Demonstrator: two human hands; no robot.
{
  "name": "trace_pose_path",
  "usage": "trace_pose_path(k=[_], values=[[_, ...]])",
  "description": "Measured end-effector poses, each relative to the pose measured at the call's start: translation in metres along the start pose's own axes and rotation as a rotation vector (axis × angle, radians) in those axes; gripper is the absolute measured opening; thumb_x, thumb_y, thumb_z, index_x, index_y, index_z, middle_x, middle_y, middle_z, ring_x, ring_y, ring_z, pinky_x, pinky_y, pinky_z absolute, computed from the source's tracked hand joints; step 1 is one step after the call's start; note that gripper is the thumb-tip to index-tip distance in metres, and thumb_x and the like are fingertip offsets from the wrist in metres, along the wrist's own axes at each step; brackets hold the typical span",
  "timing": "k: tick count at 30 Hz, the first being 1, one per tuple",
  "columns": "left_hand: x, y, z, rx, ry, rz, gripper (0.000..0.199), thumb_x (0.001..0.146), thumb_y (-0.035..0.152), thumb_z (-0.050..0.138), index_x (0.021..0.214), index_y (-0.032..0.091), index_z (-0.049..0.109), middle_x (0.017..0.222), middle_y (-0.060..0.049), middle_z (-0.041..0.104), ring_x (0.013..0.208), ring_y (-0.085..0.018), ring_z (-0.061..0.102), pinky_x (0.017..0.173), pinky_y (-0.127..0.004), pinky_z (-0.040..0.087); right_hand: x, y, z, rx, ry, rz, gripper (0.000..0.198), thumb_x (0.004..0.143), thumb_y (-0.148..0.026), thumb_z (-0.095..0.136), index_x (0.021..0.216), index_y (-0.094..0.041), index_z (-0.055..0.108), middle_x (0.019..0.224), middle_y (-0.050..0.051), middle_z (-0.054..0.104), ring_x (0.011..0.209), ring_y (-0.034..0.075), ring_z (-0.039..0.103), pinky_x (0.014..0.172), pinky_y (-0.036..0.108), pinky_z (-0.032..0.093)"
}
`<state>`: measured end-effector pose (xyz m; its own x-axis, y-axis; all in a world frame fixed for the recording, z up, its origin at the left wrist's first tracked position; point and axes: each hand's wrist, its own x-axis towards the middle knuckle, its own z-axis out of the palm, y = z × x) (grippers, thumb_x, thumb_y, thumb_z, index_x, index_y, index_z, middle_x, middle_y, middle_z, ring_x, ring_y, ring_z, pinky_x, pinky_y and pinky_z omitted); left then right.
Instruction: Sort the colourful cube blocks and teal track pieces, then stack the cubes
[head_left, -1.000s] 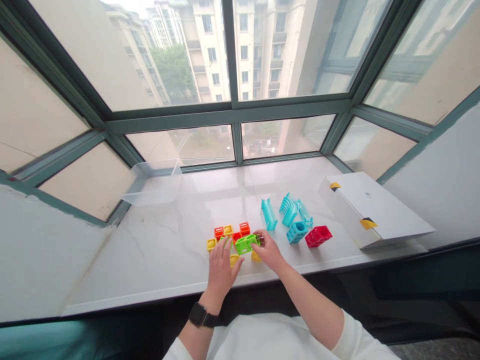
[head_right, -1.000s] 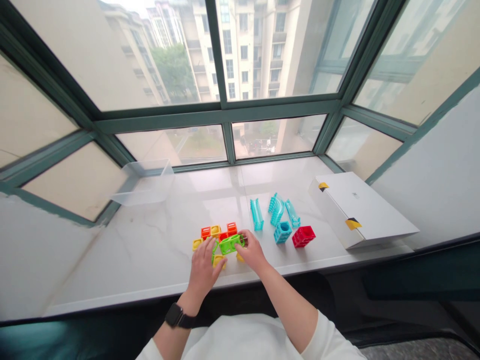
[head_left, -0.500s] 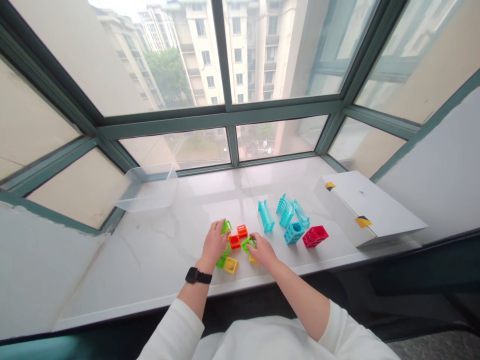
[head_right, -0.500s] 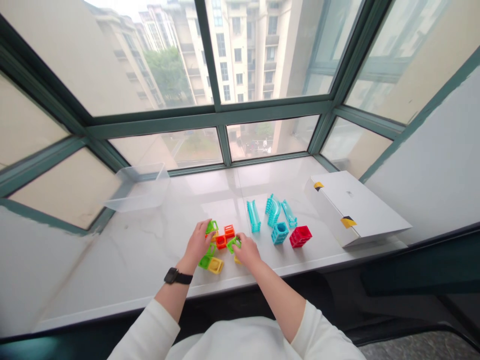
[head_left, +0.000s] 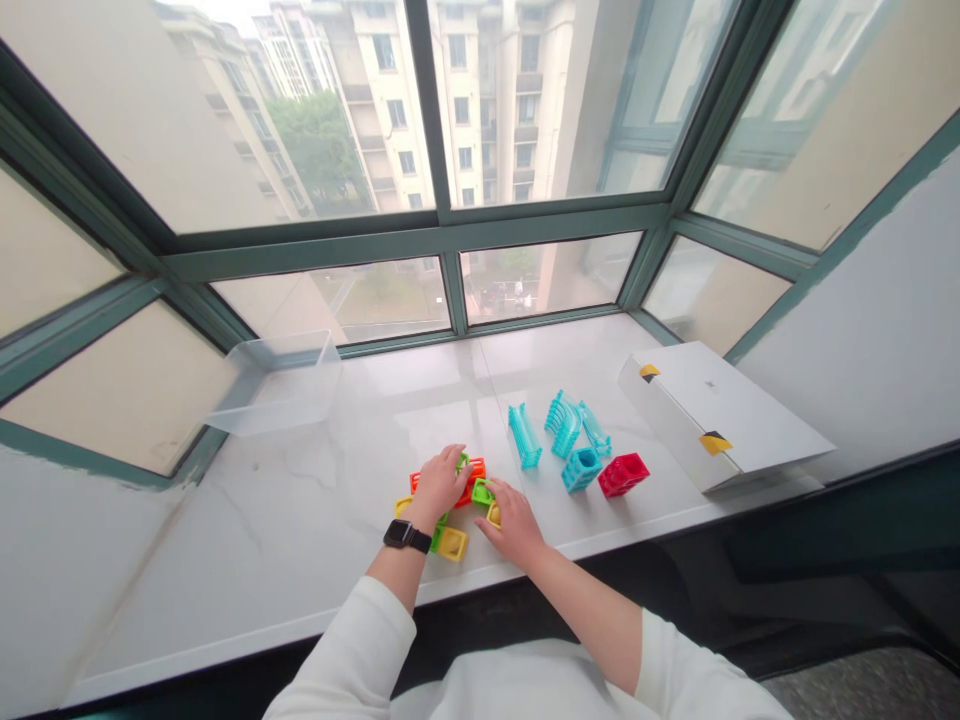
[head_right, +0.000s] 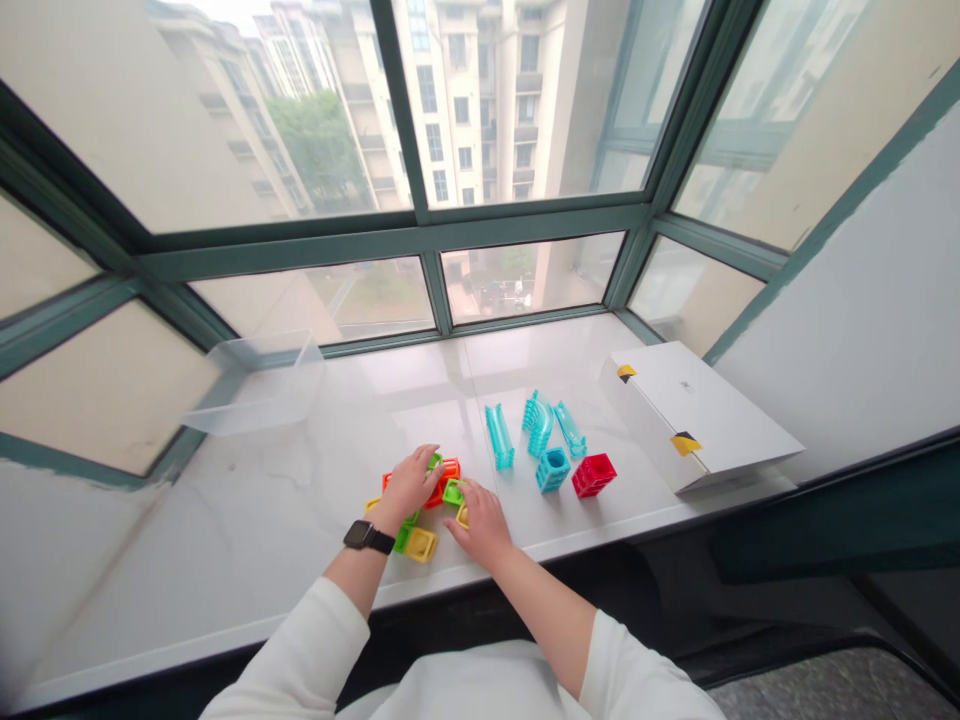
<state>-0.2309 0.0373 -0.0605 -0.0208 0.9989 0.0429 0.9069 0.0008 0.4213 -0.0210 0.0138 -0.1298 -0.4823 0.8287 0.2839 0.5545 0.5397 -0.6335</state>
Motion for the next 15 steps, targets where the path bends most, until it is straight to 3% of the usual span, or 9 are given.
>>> trace_pose_path(k=[4,7,11,13,15], values=[[-0.003,-0.007,0.0,0.013,-0.05,-0.039,0.054,0.104,0.042,0.046,0.155,0.024,0.044,0.163,-0.013,0.048,0.146,-0.03,0.05,0.119,-0.047,0.038,0.008,-0.002,0.002,-0.007,-0.024,-0.027,0.06,0.088,-0.031,0.074,0.143,-0.02,0.053,0.147,0.018,0.06,0.134,0.035,0.058,0.111,0.056,0.049],[-0.003,-0.009,-0.002,0.012,-0.107,-0.085,0.062,0.104,0.047,0.045,0.161,0.027,0.034,0.168,-0.011,0.041,0.148,-0.033,0.048,0.122,-0.056,0.032,0.013,-0.014,-0.017,-0.047,-0.015,-0.071,0.062,0.089,-0.034,0.073,0.146,-0.019,0.051,0.148,0.019,0.058,0.135,0.036,0.057,0.11,0.056,0.049],[-0.001,-0.008,-0.007,-0.05,-0.13,-0.133,0.071,0.103,0.054,0.042,0.166,0.025,0.025,0.159,-0.015,0.052,0.144,-0.035,0.052,0.123,-0.062,0.026,0.022,-0.022,-0.084,-0.129,0.173,-0.141,0.045,0.096,-0.033,0.064,0.139,-0.023,0.059,0.147,0.014,0.058,0.142,0.033,0.048,0.119,0.054,0.041],[0.001,-0.011,-0.012,-0.118,-0.101,-0.178,0.073,0.104,0.056,0.04,0.166,0.021,0.024,0.157,-0.017,0.055,0.147,-0.035,0.05,0.124,-0.062,0.025,0.027,-0.014,-0.128,-0.241,0.289,-0.057,0.034,0.097,-0.03,0.061,0.131,-0.024,0.065,0.145,0.013,0.059,0.143,0.034,0.046,0.12,0.056,0.037],[0.0,-0.017,-0.018,-0.213,-0.01,-0.213,0.07,0.105,0.055,0.037,0.164,0.019,0.03,0.16,-0.017,0.051,0.151,-0.032,0.045,0.126,-0.057,0.027,0.03,0.002,-0.164,-0.39,0.258,0.051,0.038,0.094,-0.03,0.065,0.131,-0.022,0.066,0.139,0.016,0.061,0.134,0.037,0.053,0.114,0.058,0.04]])
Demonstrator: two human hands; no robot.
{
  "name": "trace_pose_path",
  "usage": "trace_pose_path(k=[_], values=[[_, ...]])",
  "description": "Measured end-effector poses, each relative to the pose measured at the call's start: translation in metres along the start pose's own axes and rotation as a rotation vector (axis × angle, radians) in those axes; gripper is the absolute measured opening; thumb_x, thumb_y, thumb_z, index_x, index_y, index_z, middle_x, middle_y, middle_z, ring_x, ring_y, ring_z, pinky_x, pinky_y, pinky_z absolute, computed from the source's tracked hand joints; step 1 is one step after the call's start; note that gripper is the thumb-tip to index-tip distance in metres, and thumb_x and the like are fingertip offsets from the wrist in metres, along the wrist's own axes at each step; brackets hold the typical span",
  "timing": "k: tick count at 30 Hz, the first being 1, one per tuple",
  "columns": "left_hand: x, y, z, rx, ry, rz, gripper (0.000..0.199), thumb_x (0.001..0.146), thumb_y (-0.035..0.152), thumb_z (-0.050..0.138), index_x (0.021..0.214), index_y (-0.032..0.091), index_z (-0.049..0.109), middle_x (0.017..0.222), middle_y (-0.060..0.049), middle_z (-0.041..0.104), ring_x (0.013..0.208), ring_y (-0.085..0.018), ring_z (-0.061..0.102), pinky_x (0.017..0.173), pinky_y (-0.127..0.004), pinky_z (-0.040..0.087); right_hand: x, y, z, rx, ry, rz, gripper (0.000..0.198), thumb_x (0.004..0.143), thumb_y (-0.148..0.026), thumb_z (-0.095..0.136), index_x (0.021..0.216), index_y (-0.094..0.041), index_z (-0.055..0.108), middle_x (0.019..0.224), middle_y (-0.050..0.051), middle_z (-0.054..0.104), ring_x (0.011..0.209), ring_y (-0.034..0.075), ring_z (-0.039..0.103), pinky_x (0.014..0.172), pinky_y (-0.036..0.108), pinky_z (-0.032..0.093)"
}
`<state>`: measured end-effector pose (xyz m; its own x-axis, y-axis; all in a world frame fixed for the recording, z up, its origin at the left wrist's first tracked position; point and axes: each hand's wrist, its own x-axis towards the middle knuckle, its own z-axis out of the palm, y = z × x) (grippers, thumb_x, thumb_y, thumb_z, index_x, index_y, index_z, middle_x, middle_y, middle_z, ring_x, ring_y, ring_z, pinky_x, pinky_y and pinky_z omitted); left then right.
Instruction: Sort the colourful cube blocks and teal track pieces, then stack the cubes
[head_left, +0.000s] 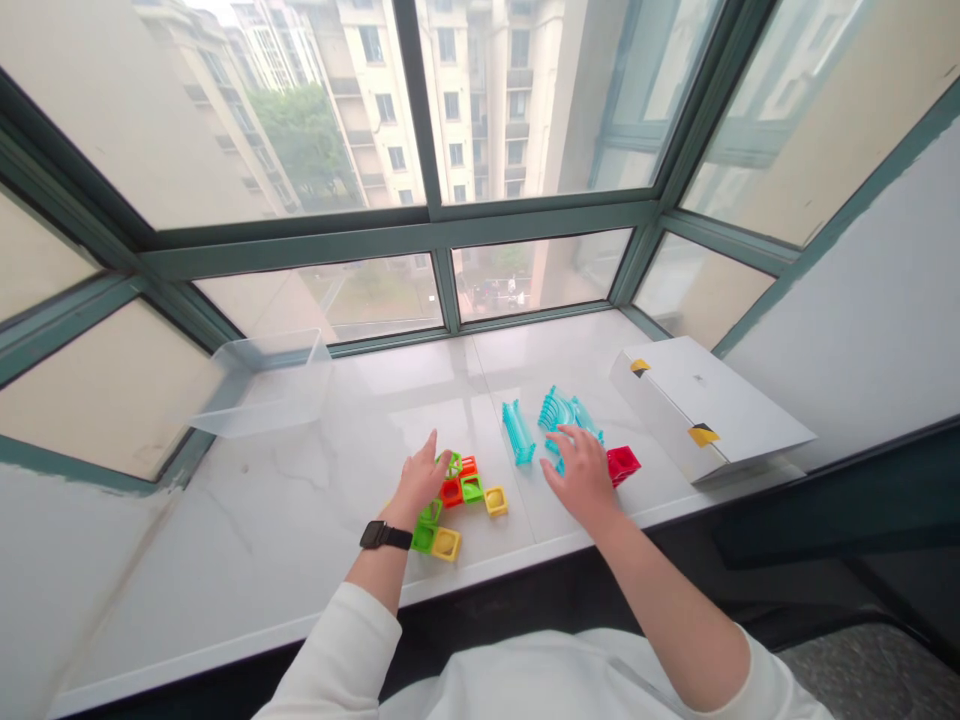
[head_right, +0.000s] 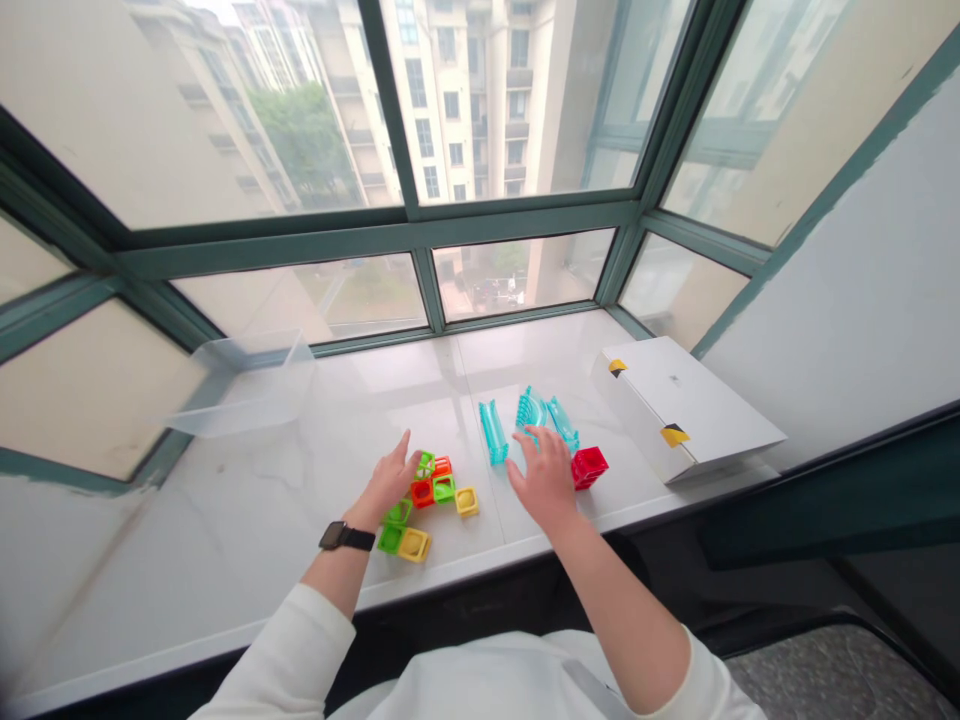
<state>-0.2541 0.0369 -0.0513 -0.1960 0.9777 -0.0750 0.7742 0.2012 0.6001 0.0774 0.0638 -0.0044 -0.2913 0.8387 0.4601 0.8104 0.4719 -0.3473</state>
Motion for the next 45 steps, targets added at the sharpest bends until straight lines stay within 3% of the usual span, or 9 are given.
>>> trace_pose_path(k=[7,11,17,20,23,26,30,37,45], values=[[-0.043,-0.006,-0.031,-0.279,0.355,0.035,0.051,0.105,0.052,0.039,0.144,0.022,0.054,0.146,-0.013,0.062,0.141,-0.027,0.055,0.121,-0.051,0.041,0.014,0.046,-0.015,-0.143,-0.396,-0.008,0.048,0.081,-0.005,0.07,0.125,-0.023,0.071,0.123,0.016,0.069,0.103,0.033,0.066,0.091,0.045,0.05],[-0.091,0.028,-0.026,-0.202,0.367,0.18,0.045,0.102,0.05,0.053,0.141,0.025,0.056,0.141,-0.011,0.064,0.136,-0.029,0.058,0.116,-0.05,0.046,0.016,0.014,-0.032,0.092,-0.416,-0.045,0.043,0.082,-0.011,0.074,0.122,-0.026,0.07,0.119,0.011,0.069,0.11,0.031,0.065,0.095,0.044,0.051],[-0.119,0.065,0.008,-0.004,0.156,0.473,0.057,0.1,0.042,0.062,0.151,0.026,0.044,0.142,-0.015,0.062,0.133,-0.032,0.059,0.11,-0.052,0.05,-0.002,-0.062,-0.031,0.657,-0.445,-0.036,0.044,0.083,-0.019,0.076,0.124,-0.027,0.064,0.119,0.004,0.069,0.104,0.022,0.068,0.096,0.037,0.056],[-0.116,0.053,0.01,0.109,0.145,0.413,0.041,0.101,0.035,0.058,0.14,0.025,0.051,0.124,-0.013,0.069,0.113,-0.031,0.067,0.096,-0.048,0.056,-0.024,-0.075,-0.001,0.748,-0.406,0.083,0.041,0.082,-0.022,0.076,0.12,-0.026,0.062,0.117,0.004,0.069,0.102,0.021,0.069,0.092,0.037,0.057],[-0.112,0.035,-0.004,0.209,0.182,0.257,0.04,0.101,0.031,0.057,0.14,0.026,0.05,0.131,-0.012,0.066,0.113,-0.03,0.068,0.092,-0.043,0.056,-0.049,-0.076,0.031,0.72,-0.354,0.175,0.039,0.082,-0.022,0.075,0.118,-0.025,0.06,0.117,0.005,0.069,0.102,0.023,0.07,0.093,0.039,0.057],[-0.107,0.024,-0.026,0.25,0.196,0.088,0.043,0.103,0.032,0.053,0.145,0.029,0.048,0.139,-0.011,0.06,0.109,-0.027,0.07,0.084,-0.036,0.056,-0.067,-0.079,0.055,0.599,-0.331,0.042,0.042,0.082,-0.022,0.078,0.121,-0.025,0.061,0.121,0.008,0.07,0.117,0.028,0.065,0.107,0.05,0.05],[-0.097,0.017,-0.045,0.261,0.134,-0.028,0.047,0.104,0.035,0.048,0.151,0.031,0.047,0.134,-0.01,0.062,0.099,-0.025,0.072,0.074,-0.033,0.055,-0.071,-0.088,0.078,0.442,-0.347,-0.198,0.047,0.083,-0.021,0.079,0.127,-0.026,0.063,0.126,0.009,0.072,0.136,0.035,0.054,0.124,0.065,0.024],[-0.08,0.004,-0.041,0.197,0.089,0.013,0.054,0.097,0.024,0.049,0.151,0.031,0.05,0.145,-0.011,0.061,0.109,-0.027,0.071,0.087,-0.037,0.056,-0.065,-0.087,0.099,0.327,-0.348,-0.272,0.056,0.085,-0.021,0.074,0.139,-0.027,0.059,0.144,0.012,0.063,0.143,0.037,0.047,0.125,0.069,0.021],[-0.051,-0.031,-0.048,0.207,0.073,-0.065,0.059,0.093,0.03,0.056,0.151,0.024,0.052,0.147,-0.014,0.064,0.126,-0.032,0.066,0.103,-0.044,0.053,-0.072,-0.062,0.099,0.338,-0.255,-0.185,0.049,0.089,-0.022,0.066,0.138,-0.026,0.058,0.138,0.013,0.063,0.139,0.033,0.051,0.124,0.064,0.029]])
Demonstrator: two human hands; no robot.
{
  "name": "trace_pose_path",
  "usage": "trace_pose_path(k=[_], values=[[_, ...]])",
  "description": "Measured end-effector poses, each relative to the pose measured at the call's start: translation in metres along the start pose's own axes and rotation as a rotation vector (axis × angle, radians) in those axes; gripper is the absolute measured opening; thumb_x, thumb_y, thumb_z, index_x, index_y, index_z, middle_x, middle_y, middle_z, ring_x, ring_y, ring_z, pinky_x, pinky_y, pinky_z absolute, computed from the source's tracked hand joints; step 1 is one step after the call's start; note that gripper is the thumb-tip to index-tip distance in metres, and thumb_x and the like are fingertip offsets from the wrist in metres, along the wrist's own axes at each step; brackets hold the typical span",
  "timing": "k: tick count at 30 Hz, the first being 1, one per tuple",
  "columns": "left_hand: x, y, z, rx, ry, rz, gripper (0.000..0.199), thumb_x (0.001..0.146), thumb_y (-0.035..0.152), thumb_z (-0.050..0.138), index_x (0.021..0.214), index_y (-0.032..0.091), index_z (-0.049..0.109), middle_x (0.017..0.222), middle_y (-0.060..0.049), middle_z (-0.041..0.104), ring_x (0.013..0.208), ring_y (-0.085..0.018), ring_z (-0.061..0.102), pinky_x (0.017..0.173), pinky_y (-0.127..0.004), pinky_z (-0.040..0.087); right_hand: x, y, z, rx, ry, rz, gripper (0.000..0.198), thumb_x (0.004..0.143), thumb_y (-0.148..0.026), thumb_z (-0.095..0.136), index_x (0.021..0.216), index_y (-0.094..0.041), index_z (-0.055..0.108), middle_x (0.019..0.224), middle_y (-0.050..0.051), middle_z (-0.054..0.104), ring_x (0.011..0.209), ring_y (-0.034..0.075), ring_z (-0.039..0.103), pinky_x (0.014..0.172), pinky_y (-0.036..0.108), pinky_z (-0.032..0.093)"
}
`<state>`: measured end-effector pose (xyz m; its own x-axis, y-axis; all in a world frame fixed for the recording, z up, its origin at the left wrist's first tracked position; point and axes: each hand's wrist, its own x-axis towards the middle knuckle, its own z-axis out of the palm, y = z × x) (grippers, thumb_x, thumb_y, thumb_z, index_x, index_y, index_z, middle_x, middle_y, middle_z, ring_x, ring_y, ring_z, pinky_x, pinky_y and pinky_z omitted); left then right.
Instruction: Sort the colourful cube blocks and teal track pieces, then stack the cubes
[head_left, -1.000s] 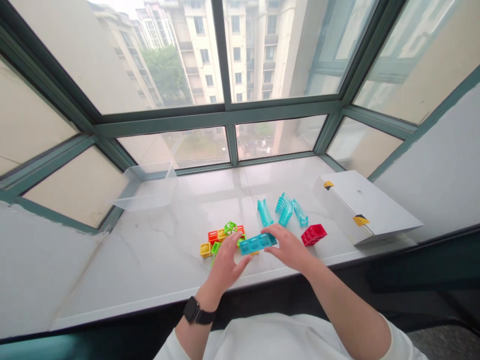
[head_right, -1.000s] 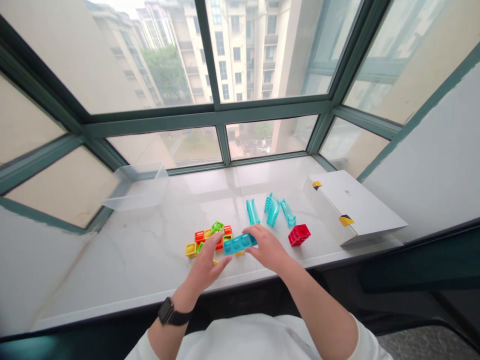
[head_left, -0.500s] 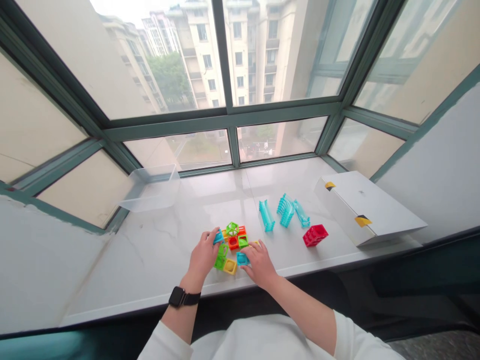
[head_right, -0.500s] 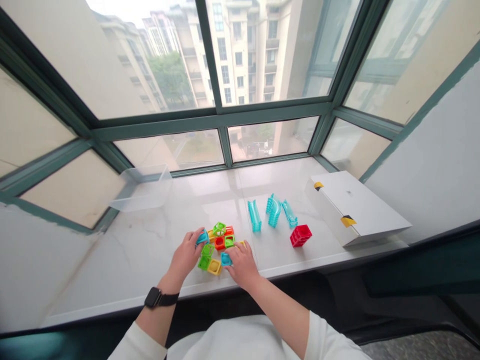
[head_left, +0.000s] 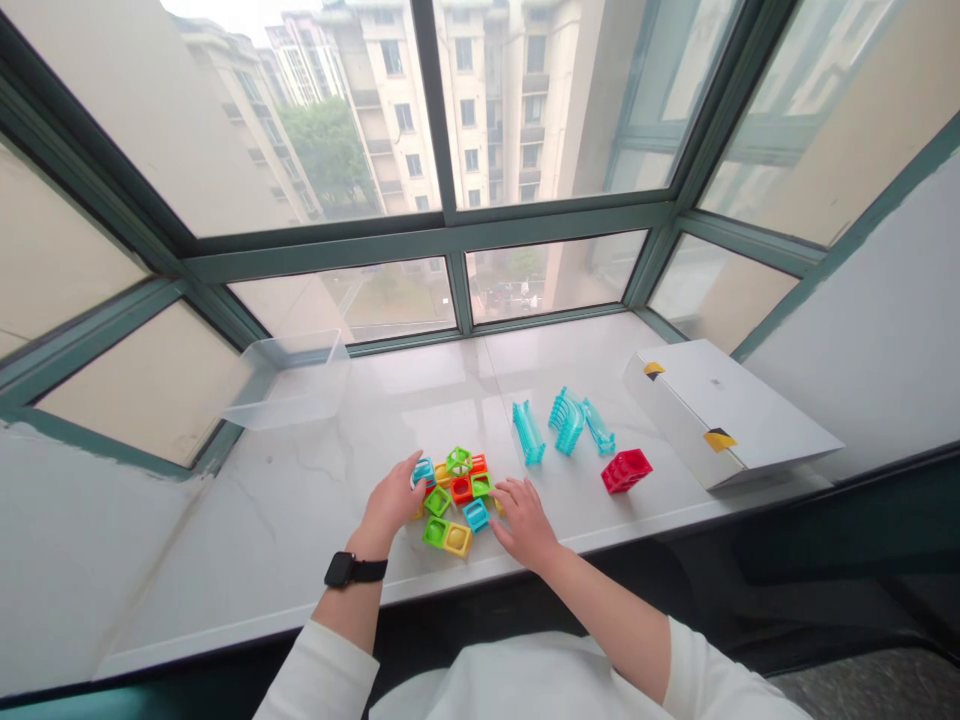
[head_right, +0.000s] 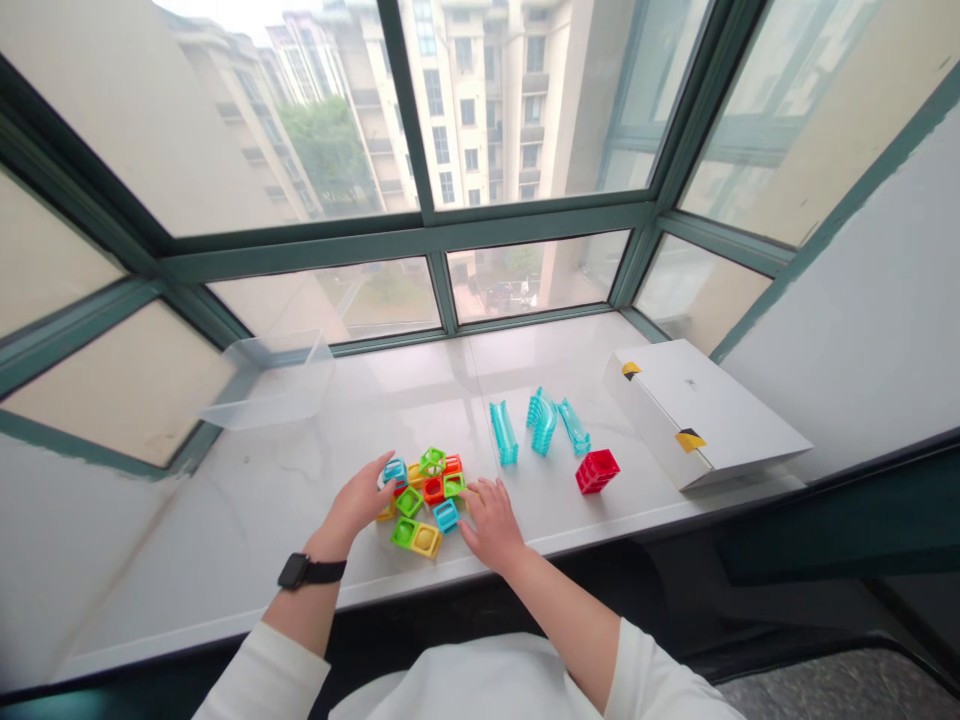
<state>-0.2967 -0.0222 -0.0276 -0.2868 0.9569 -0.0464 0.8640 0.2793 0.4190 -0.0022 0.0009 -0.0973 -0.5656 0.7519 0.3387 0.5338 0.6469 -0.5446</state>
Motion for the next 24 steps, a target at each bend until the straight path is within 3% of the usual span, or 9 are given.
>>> trace_pose_path(k=[5,9,12,16,19,24], values=[[-0.007,-0.019,-0.008,-0.109,0.046,-0.055,0.061,0.093,0.044,0.06,0.15,0.024,0.052,0.143,-0.012,0.067,0.122,-0.029,0.068,0.102,-0.041,0.053,-0.011,0.015,-0.006,0.012,0.049,0.027,0.045,0.093,-0.022,0.061,0.137,-0.023,0.057,0.136,0.013,0.063,0.136,0.031,0.054,0.122,0.06,0.035],[-0.032,-0.022,-0.007,-0.227,0.164,-0.153,0.042,0.097,0.052,0.052,0.127,0.026,0.066,0.123,-0.008,0.075,0.107,-0.026,0.071,0.096,-0.041,0.055,-0.016,0.021,-0.008,0.021,0.09,0.04,0.045,0.093,-0.025,0.06,0.138,-0.023,0.056,0.142,0.015,0.058,0.136,0.032,0.054,0.116,0.057,0.045],[-0.054,-0.019,0.011,-0.266,0.295,-0.132,0.039,0.099,0.055,0.048,0.113,0.023,0.067,0.113,-0.009,0.074,0.107,-0.028,0.069,0.096,-0.044,0.054,-0.016,0.021,-0.005,0.034,0.091,0.039,0.045,0.093,-0.026,0.061,0.138,-0.023,0.056,0.144,0.017,0.056,0.137,0.033,0.053,0.113,0.055,0.049],[-0.075,-0.016,0.047,-0.243,0.413,-0.042,0.036,0.099,0.054,0.048,0.11,0.024,0.063,0.109,-0.011,0.069,0.107,-0.031,0.065,0.1,-0.05,0.052,-0.014,0.015,0.0,0.012,0.073,0.027,0.046,0.093,-0.028,0.063,0.138,-0.023,0.057,0.148,0.017,0.052,0.141,0.034,0.049,0.115,0.056,0.047],[-0.08,-0.016,0.066,-0.197,0.462,-0.002,0.033,0.099,0.052,0.051,0.115,0.024,0.061,0.117,-0.013,0.067,0.117,-0.034,0.06,0.107,-0.055,0.046,-0.011,0.009,0.001,-0.008,0.05,0.004,0.044,0.092,-0.03,0.066,0.136,-0.024,0.059,0.152,0.017,0.049,0.146,0.036,0.043,0.118,0.059,0.042],[-0.081,-0.018,0.077,-0.219,0.543,-0.021,0.033,0.104,0.04,0.043,0.13,0.023,0.055,0.135,-0.017,0.057,0.134,-0.033,0.051,0.117,-0.058,0.038,-0.01,0.008,0.005,0.004,0.043,0.013,0.048,0.092,-0.031,0.066,0.138,-0.023,0.057,0.154,0.018,0.046,0.147,0.037,0.042,0.119,0.06,0.041]])
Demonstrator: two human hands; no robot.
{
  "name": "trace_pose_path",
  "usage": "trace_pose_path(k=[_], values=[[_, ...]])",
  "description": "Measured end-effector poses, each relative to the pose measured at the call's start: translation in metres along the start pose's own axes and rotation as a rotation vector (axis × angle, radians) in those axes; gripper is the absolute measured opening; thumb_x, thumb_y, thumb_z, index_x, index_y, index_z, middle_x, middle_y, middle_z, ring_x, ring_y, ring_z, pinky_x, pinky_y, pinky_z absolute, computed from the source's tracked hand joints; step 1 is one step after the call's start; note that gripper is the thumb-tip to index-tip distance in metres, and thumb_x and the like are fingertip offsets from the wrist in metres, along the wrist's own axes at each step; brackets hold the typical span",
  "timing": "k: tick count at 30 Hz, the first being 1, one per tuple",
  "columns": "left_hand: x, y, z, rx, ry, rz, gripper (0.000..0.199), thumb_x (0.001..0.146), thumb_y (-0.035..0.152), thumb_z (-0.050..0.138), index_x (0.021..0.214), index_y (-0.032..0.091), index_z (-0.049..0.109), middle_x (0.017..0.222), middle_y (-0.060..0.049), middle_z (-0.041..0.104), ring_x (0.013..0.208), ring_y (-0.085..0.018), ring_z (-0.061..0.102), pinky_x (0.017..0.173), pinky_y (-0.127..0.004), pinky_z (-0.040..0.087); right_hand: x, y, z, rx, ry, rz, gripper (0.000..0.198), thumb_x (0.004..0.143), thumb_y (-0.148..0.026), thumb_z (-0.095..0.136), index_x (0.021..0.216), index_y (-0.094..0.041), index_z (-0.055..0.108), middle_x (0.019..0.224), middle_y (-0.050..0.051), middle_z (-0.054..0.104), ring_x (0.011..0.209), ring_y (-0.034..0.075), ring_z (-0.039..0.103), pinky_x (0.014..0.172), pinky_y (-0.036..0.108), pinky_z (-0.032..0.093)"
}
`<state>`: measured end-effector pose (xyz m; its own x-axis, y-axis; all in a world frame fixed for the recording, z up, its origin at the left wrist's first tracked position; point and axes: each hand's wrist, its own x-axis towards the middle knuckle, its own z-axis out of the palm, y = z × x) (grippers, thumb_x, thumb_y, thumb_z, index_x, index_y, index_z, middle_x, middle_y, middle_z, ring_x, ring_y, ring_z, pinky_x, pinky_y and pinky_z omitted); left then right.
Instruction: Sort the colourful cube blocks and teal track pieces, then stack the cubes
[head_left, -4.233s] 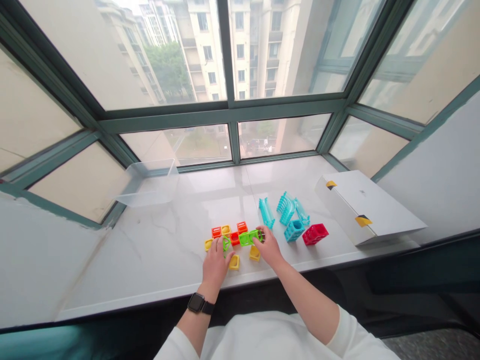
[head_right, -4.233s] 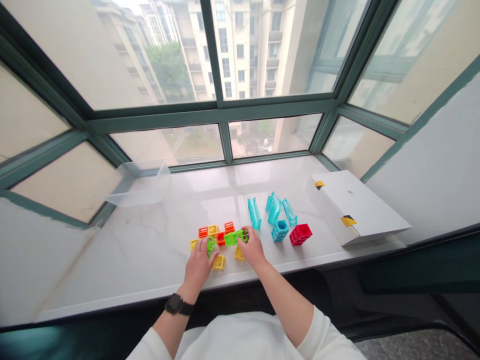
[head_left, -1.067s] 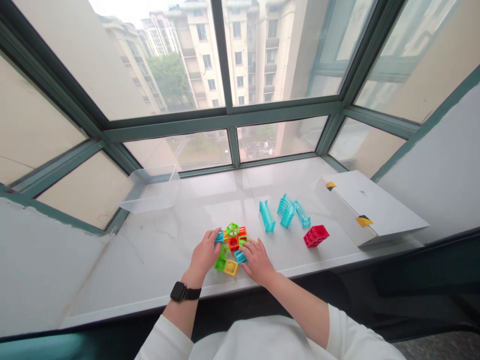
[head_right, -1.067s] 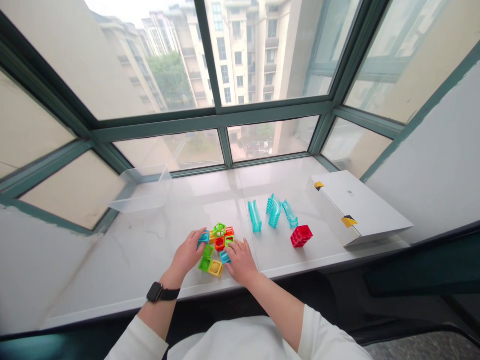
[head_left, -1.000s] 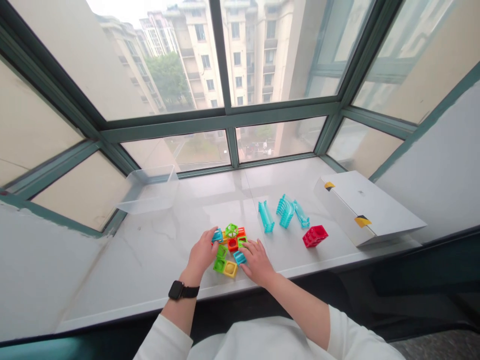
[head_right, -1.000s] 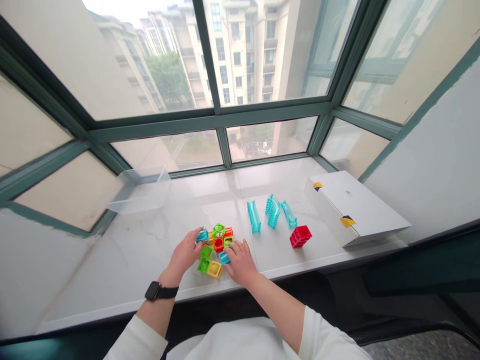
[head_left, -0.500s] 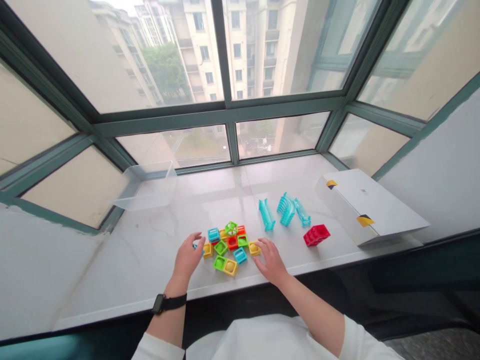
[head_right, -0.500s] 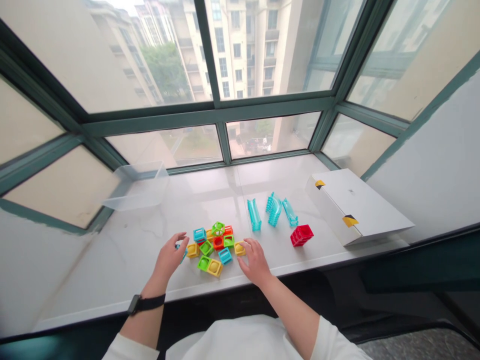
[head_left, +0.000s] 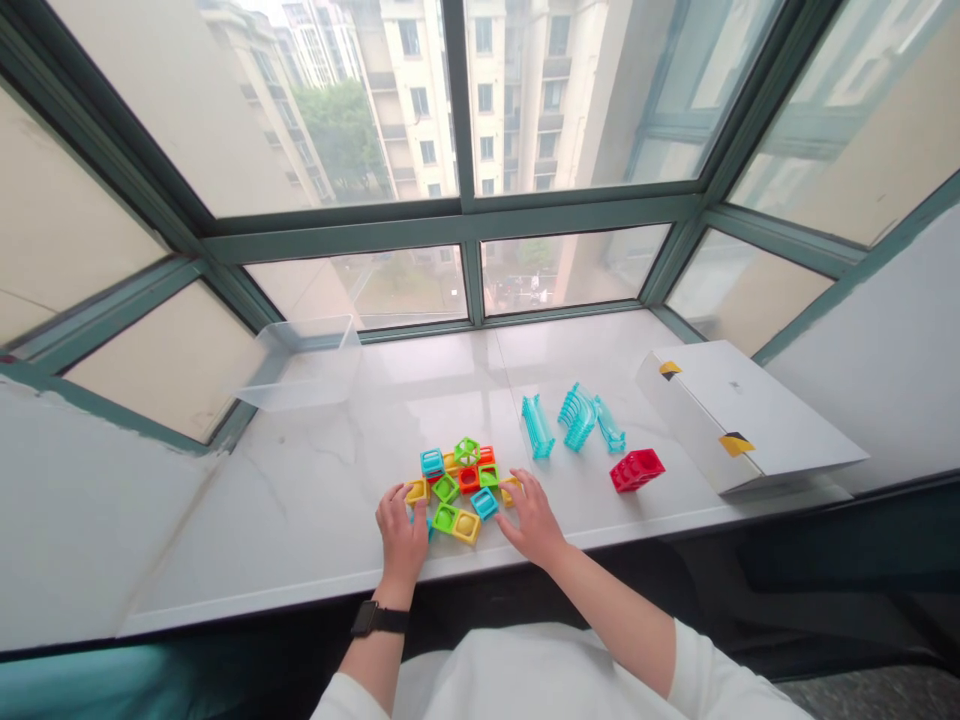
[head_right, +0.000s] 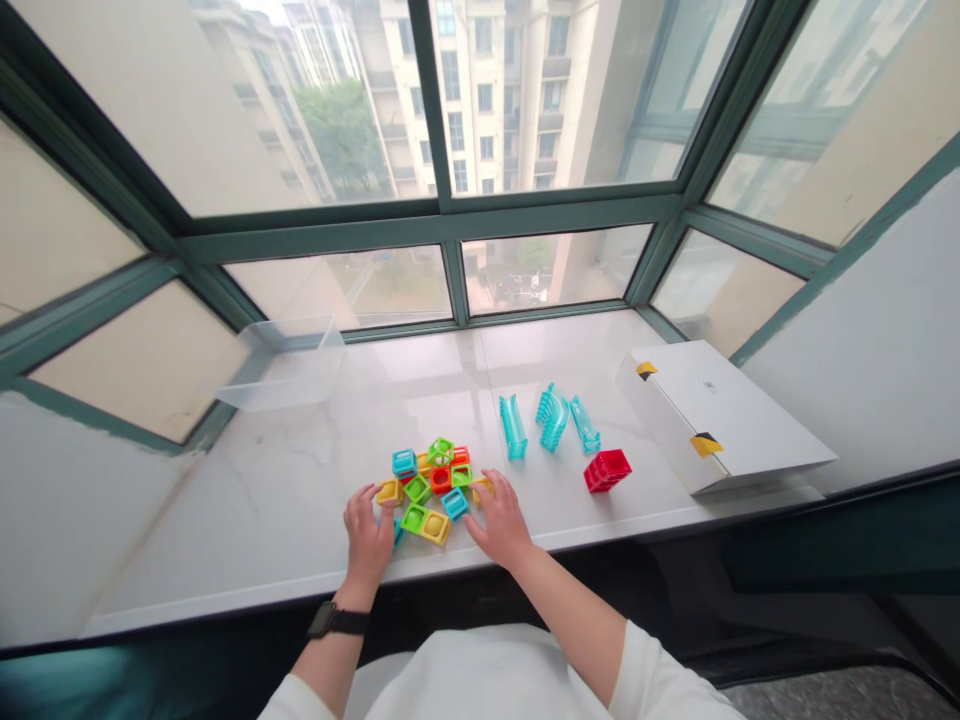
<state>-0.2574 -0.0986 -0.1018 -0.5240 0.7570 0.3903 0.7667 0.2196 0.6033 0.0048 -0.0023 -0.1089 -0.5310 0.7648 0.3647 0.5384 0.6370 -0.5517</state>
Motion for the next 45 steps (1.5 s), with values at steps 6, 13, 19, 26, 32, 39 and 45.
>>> trace_pose_path(k=[6,13,19,26,32,39,45], values=[[0.005,-0.003,0.009,-0.088,-0.131,-0.007,0.043,0.106,0.04,0.04,0.145,0.023,0.046,0.148,-0.019,0.051,0.144,-0.033,0.045,0.119,-0.06,0.038,0.003,0.004,0.02,0.034,-0.05,0.0,0.079,0.092,-0.042,0.07,0.159,-0.021,0.034,0.158,0.021,0.043,0.15,0.04,0.038,0.119,0.062,0.042],[0.02,0.002,0.016,-0.063,-0.145,0.007,0.038,0.103,0.04,0.044,0.137,0.024,0.051,0.124,-0.013,0.062,0.12,-0.032,0.059,0.109,-0.056,0.048,0.017,-0.009,0.034,0.046,-0.053,-0.007,0.075,0.092,-0.041,0.069,0.158,-0.023,0.038,0.153,0.02,0.047,0.144,0.039,0.044,0.117,0.062,0.043],[0.027,0.001,0.014,-0.052,-0.16,0.036,0.03,0.103,0.039,0.043,0.124,0.025,0.059,0.116,-0.01,0.063,0.113,-0.03,0.06,0.105,-0.051,0.05,0.028,-0.014,0.029,0.084,0.011,0.028,0.049,0.096,-0.036,0.062,0.142,-0.023,0.054,0.149,0.017,0.05,0.14,0.034,0.048,0.117,0.055,0.045],[0.028,-0.004,0.016,-0.084,-0.138,0.048,0.031,0.104,0.04,0.045,0.118,0.023,0.066,0.132,-0.013,0.055,0.126,-0.028,0.057,0.112,-0.049,0.048,0.049,-0.012,0.033,0.105,0.058,0.068,0.044,0.099,-0.036,0.056,0.142,-0.022,0.053,0.136,0.014,0.061,0.126,0.031,0.057,0.11,0.051,0.048],[0.03,0.001,0.01,-0.009,-0.152,0.133,0.03,0.099,0.041,0.056,0.122,0.023,0.064,0.14,-0.014,0.06,0.134,-0.032,0.055,0.114,-0.054,0.045,0.117,-0.015,0.038,0.041,0.028,0.095,0.047,0.102,-0.032,0.053,0.147,-0.019,0.054,0.144,0.015,0.058,0.136,0.029,0.051,0.117,0.046,0.041],[0.041,0.022,0.01,-0.022,-0.142,0.169,0.021,0.091,0.03,0.063,0.111,0.023,0.061,0.105,-0.008,0.072,0.102,-0.03,0.068,0.094,-0.05,0.054,0.152,-0.018,0.059,0.079,-0.209,0.103,0.041,0.1,-0.016,0.052,0.137,-0.024,0.067,0.139,0.012,0.065,0.127,0.025,0.06,0.114,0.041,0.043],[0.037,0.036,0.004,-0.091,-0.349,0.373,0.045,0.087,0.024,0.066,0.132,0.024,0.059,0.123,-0.011,0.072,0.119,-0.031,0.065,0.106,-0.051,0.05,0.146,-0.009,0.049,0.12,-0.161,0.109,0.046,0.097,-0.01,0.047,0.138,-0.02,0.066,0.138,0.014,0.064,0.129,0.025,0.058,0.115,0.041,0.045]])
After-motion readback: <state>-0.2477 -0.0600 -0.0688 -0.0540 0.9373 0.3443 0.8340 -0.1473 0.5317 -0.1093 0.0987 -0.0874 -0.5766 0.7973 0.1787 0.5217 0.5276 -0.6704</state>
